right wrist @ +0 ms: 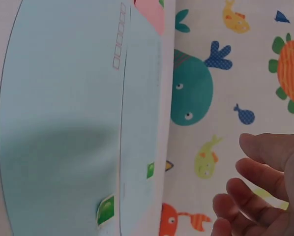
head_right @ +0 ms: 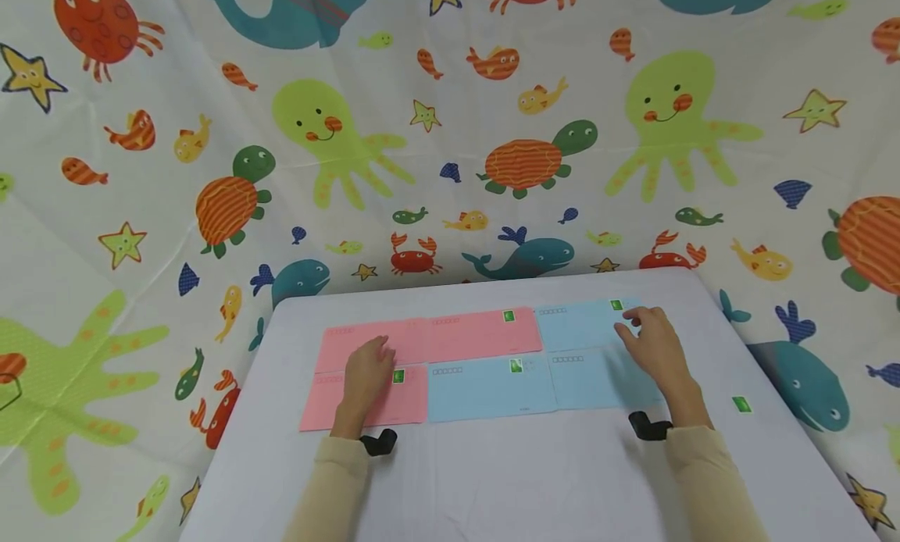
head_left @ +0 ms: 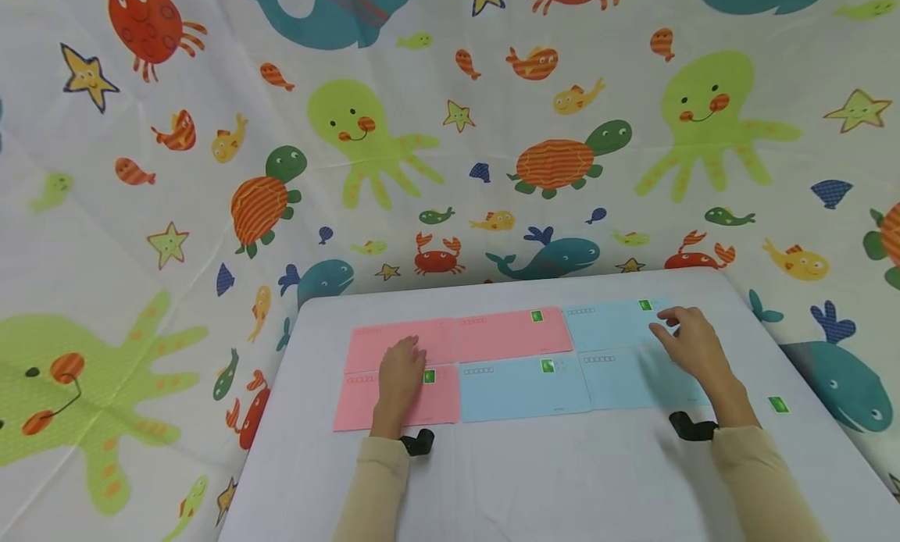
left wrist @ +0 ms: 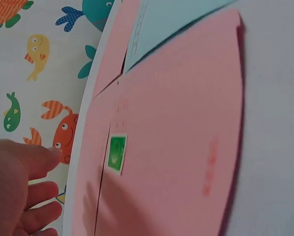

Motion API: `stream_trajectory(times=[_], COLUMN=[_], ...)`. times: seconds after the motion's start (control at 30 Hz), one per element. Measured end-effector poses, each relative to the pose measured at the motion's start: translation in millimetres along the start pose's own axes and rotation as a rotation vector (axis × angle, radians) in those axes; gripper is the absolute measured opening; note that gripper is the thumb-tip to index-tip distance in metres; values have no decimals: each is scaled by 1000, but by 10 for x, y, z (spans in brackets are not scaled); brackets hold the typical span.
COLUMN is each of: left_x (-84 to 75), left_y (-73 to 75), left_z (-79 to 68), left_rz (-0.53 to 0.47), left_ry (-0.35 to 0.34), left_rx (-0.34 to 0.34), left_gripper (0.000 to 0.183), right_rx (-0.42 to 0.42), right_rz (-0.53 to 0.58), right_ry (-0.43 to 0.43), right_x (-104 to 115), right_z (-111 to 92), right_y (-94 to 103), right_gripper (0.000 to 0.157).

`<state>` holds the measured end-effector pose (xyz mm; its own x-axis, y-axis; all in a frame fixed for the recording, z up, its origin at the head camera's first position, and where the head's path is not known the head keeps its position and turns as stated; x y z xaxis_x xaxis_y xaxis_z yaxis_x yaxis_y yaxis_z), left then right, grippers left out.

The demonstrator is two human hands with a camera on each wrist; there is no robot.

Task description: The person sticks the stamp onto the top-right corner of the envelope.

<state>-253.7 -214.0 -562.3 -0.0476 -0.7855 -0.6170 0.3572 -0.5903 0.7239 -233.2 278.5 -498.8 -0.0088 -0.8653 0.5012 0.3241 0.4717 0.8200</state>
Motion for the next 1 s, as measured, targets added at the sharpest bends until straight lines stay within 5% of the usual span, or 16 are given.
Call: stream_trajectory(times=[0.23,0.6,1.0], left_x=[279,687,829], left_y=[231,449,478], left_z=[8,21,-28], left_rz=[66,221,272], left_ry=[98,114,108], left_rx=[-9,40,25], left_gripper=[47,49,35], right_rx=[8,25,-30], right_rz=[-32,-31,-35], right_ry=[-74,-220,-315], right_x=[-287,-728,-1064], right_z=[-114,-349,-545], right_y=[145,308,398], right_gripper=[47,53,47])
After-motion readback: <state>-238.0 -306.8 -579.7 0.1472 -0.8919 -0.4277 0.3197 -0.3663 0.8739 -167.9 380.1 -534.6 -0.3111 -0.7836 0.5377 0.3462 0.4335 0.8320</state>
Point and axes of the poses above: each hand's wrist, its own z-axis towards the middle knuckle, its own y-axis out of the back of the hand, x = y × z, the point moved 5 cm from there along z, towards the middle knuckle, and after that the axes turned 10 degrees about -x, right-handed, at the moved point
